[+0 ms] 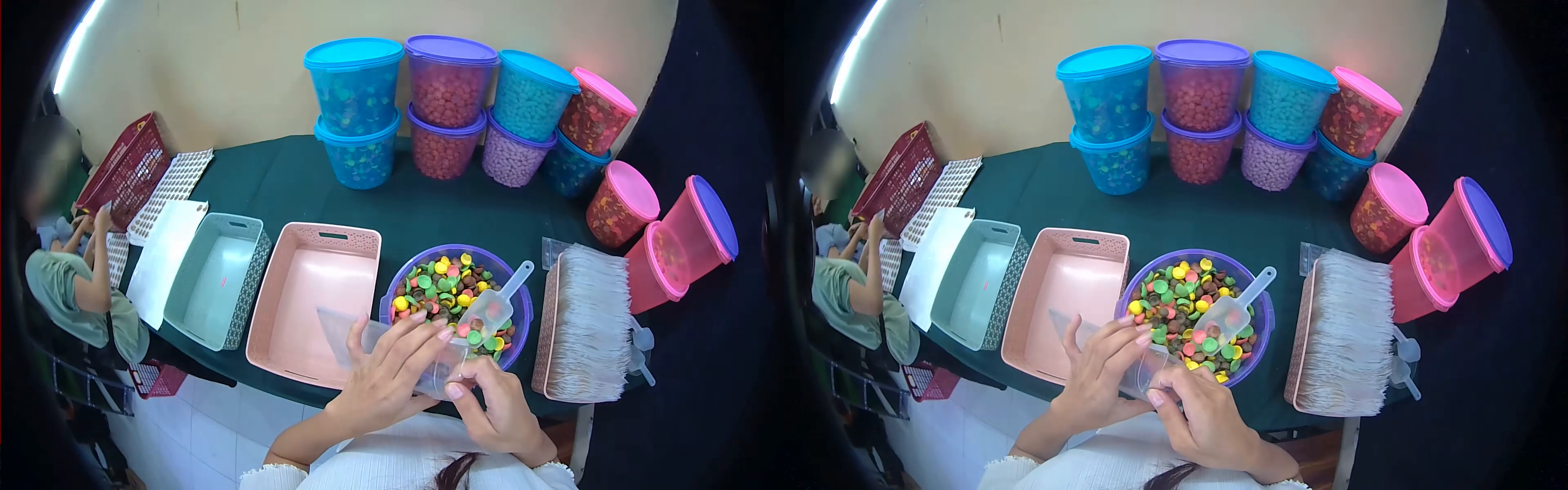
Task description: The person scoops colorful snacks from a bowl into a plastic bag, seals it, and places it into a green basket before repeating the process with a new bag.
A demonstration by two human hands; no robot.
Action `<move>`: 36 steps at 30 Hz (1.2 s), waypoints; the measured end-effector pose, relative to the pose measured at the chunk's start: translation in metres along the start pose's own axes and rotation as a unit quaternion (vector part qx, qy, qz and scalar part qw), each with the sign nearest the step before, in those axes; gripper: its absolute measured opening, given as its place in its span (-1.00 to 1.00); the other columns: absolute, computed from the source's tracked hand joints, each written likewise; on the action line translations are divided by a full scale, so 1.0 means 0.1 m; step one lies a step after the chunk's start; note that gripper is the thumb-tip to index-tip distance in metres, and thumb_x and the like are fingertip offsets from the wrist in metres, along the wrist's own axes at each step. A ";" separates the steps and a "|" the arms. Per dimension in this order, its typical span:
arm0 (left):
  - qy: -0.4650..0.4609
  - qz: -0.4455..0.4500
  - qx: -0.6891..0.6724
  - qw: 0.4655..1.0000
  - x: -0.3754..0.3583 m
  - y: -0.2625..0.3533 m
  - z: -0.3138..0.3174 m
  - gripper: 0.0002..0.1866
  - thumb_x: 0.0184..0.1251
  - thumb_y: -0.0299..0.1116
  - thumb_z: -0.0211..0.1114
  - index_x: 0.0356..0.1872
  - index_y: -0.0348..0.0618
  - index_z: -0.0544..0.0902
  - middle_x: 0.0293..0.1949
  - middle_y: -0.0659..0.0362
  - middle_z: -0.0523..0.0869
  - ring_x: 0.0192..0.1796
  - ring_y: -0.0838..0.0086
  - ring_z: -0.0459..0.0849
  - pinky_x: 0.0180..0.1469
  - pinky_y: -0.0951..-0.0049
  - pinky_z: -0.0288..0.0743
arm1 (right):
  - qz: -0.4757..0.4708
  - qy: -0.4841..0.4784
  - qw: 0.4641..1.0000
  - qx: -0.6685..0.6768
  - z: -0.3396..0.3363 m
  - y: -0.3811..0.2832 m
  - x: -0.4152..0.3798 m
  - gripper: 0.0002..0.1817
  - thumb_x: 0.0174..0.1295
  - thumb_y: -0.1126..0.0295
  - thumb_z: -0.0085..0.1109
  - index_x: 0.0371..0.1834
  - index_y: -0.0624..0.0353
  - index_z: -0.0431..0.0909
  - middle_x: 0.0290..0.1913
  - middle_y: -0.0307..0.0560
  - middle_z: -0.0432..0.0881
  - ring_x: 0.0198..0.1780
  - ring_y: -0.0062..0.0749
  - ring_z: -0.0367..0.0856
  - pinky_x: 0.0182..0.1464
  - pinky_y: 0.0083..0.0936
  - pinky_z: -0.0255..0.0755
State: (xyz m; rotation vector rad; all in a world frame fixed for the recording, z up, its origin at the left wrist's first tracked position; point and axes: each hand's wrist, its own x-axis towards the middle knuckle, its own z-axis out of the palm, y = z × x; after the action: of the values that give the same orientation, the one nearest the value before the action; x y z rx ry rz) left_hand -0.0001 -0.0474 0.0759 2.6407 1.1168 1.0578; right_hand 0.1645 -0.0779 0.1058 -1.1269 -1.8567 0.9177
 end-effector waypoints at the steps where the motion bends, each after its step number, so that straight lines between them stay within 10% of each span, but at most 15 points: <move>1: -0.004 -0.022 -0.039 0.999 -0.01 0.00 -0.01 -0.09 -0.36 -0.15 0.46 0.17 -0.06 0.25 0.11 0.12 0.35 0.18 0.35 0.30 0.24 0.03 -0.21 | 0.003 0.006 1.000 0.000 0.00 0.01 0.01 -0.91 0.08 0.54 0.04 -0.35 0.29 0.38 -0.44 -0.05 0.49 -0.42 -0.34 0.50 -0.33 -0.53 0.35; 6: -0.001 -0.097 -0.150 0.984 -0.10 -0.18 0.06 -0.08 -0.44 -0.28 0.52 0.14 -0.14 0.28 0.02 0.03 0.39 0.07 0.19 0.38 0.14 0.20 0.18 | -0.023 -0.001 0.988 0.156 -0.13 0.28 0.16 -0.86 0.11 0.44 0.05 -0.29 0.24 0.40 -0.27 -0.02 0.54 -0.45 -0.30 0.48 -0.25 -0.45 0.27; 10: 0.006 -0.159 -0.193 0.968 -0.27 -0.39 0.07 -0.07 -0.49 -0.24 0.57 0.09 -0.21 0.31 -0.05 -0.02 0.42 0.00 0.16 0.43 0.03 0.25 0.34 | -0.017 -0.057 0.947 -0.316 -0.65 0.72 0.45 -0.52 -0.08 0.32 0.22 -0.04 0.18 0.36 -0.09 -0.03 0.50 0.03 -0.24 0.38 0.05 -0.29 0.14; 13: 0.035 -0.187 -0.275 0.942 -0.44 -0.53 0.15 0.00 -0.62 -0.10 0.61 0.05 -0.24 0.36 -0.07 0.00 0.43 0.00 0.24 0.44 0.03 0.30 0.35 | -0.032 -0.184 0.913 -0.363 -0.84 0.95 0.50 -0.36 -0.20 0.30 0.29 0.04 0.15 0.31 -0.04 -0.03 0.47 0.14 -0.23 0.26 0.13 -0.15 0.01; 20: 0.053 -0.238 -0.393 0.887 -0.57 -0.60 0.30 0.05 -0.68 0.05 0.59 0.03 -0.28 0.38 -0.09 0.03 0.44 -0.02 0.28 0.44 0.05 0.33 0.30 | 0.002 -0.283 0.849 -0.446 -0.85 0.86 0.71 -0.37 -0.30 0.31 0.35 -0.04 0.16 0.39 -0.21 -0.08 0.53 -0.01 -0.30 0.42 0.19 -0.11 -0.02; 26: 0.013 -0.226 -0.418 0.880 -0.59 -0.54 0.31 -0.09 -0.44 -0.12 0.55 0.07 -0.27 0.33 -0.05 0.04 0.38 0.04 0.29 0.40 0.09 0.32 0.25 | 0.038 -0.224 0.760 -0.609 -0.84 0.41 0.87 -0.53 -0.40 0.27 0.41 -0.29 0.11 0.55 -0.33 -0.15 0.57 -0.22 -0.41 0.53 -0.01 -0.46 0.19; 32: -0.005 -0.222 -0.439 0.871 -0.55 -0.46 0.33 -0.07 -0.41 -0.10 0.52 0.09 -0.28 0.29 -0.04 0.02 0.37 0.05 0.27 0.39 0.10 0.30 0.24 | 0.202 -0.509 0.576 -0.607 -0.41 0.29 1.11 -0.43 -0.26 -0.11 0.22 -0.36 0.21 0.60 -0.34 -0.12 0.61 -0.24 -0.36 0.60 -0.20 -0.43 0.41; 36: -0.014 -0.225 -0.430 0.874 -0.59 -0.46 0.33 -0.06 -0.41 -0.05 0.51 0.09 -0.28 0.29 -0.03 0.02 0.37 0.04 0.26 0.40 0.10 0.30 0.25 | 0.259 -0.547 0.649 -0.461 -0.48 0.54 1.12 -0.30 -0.24 -0.24 0.05 -0.29 0.22 0.58 -0.29 0.01 0.60 -0.23 -0.23 0.58 -0.20 -0.41 0.43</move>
State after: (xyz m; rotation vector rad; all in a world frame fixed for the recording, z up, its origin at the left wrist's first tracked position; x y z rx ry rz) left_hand -0.0363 -0.0464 0.0025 1.6011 0.8835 1.0614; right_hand 0.1906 0.0532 0.1079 -2.0667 -3.3331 1.0838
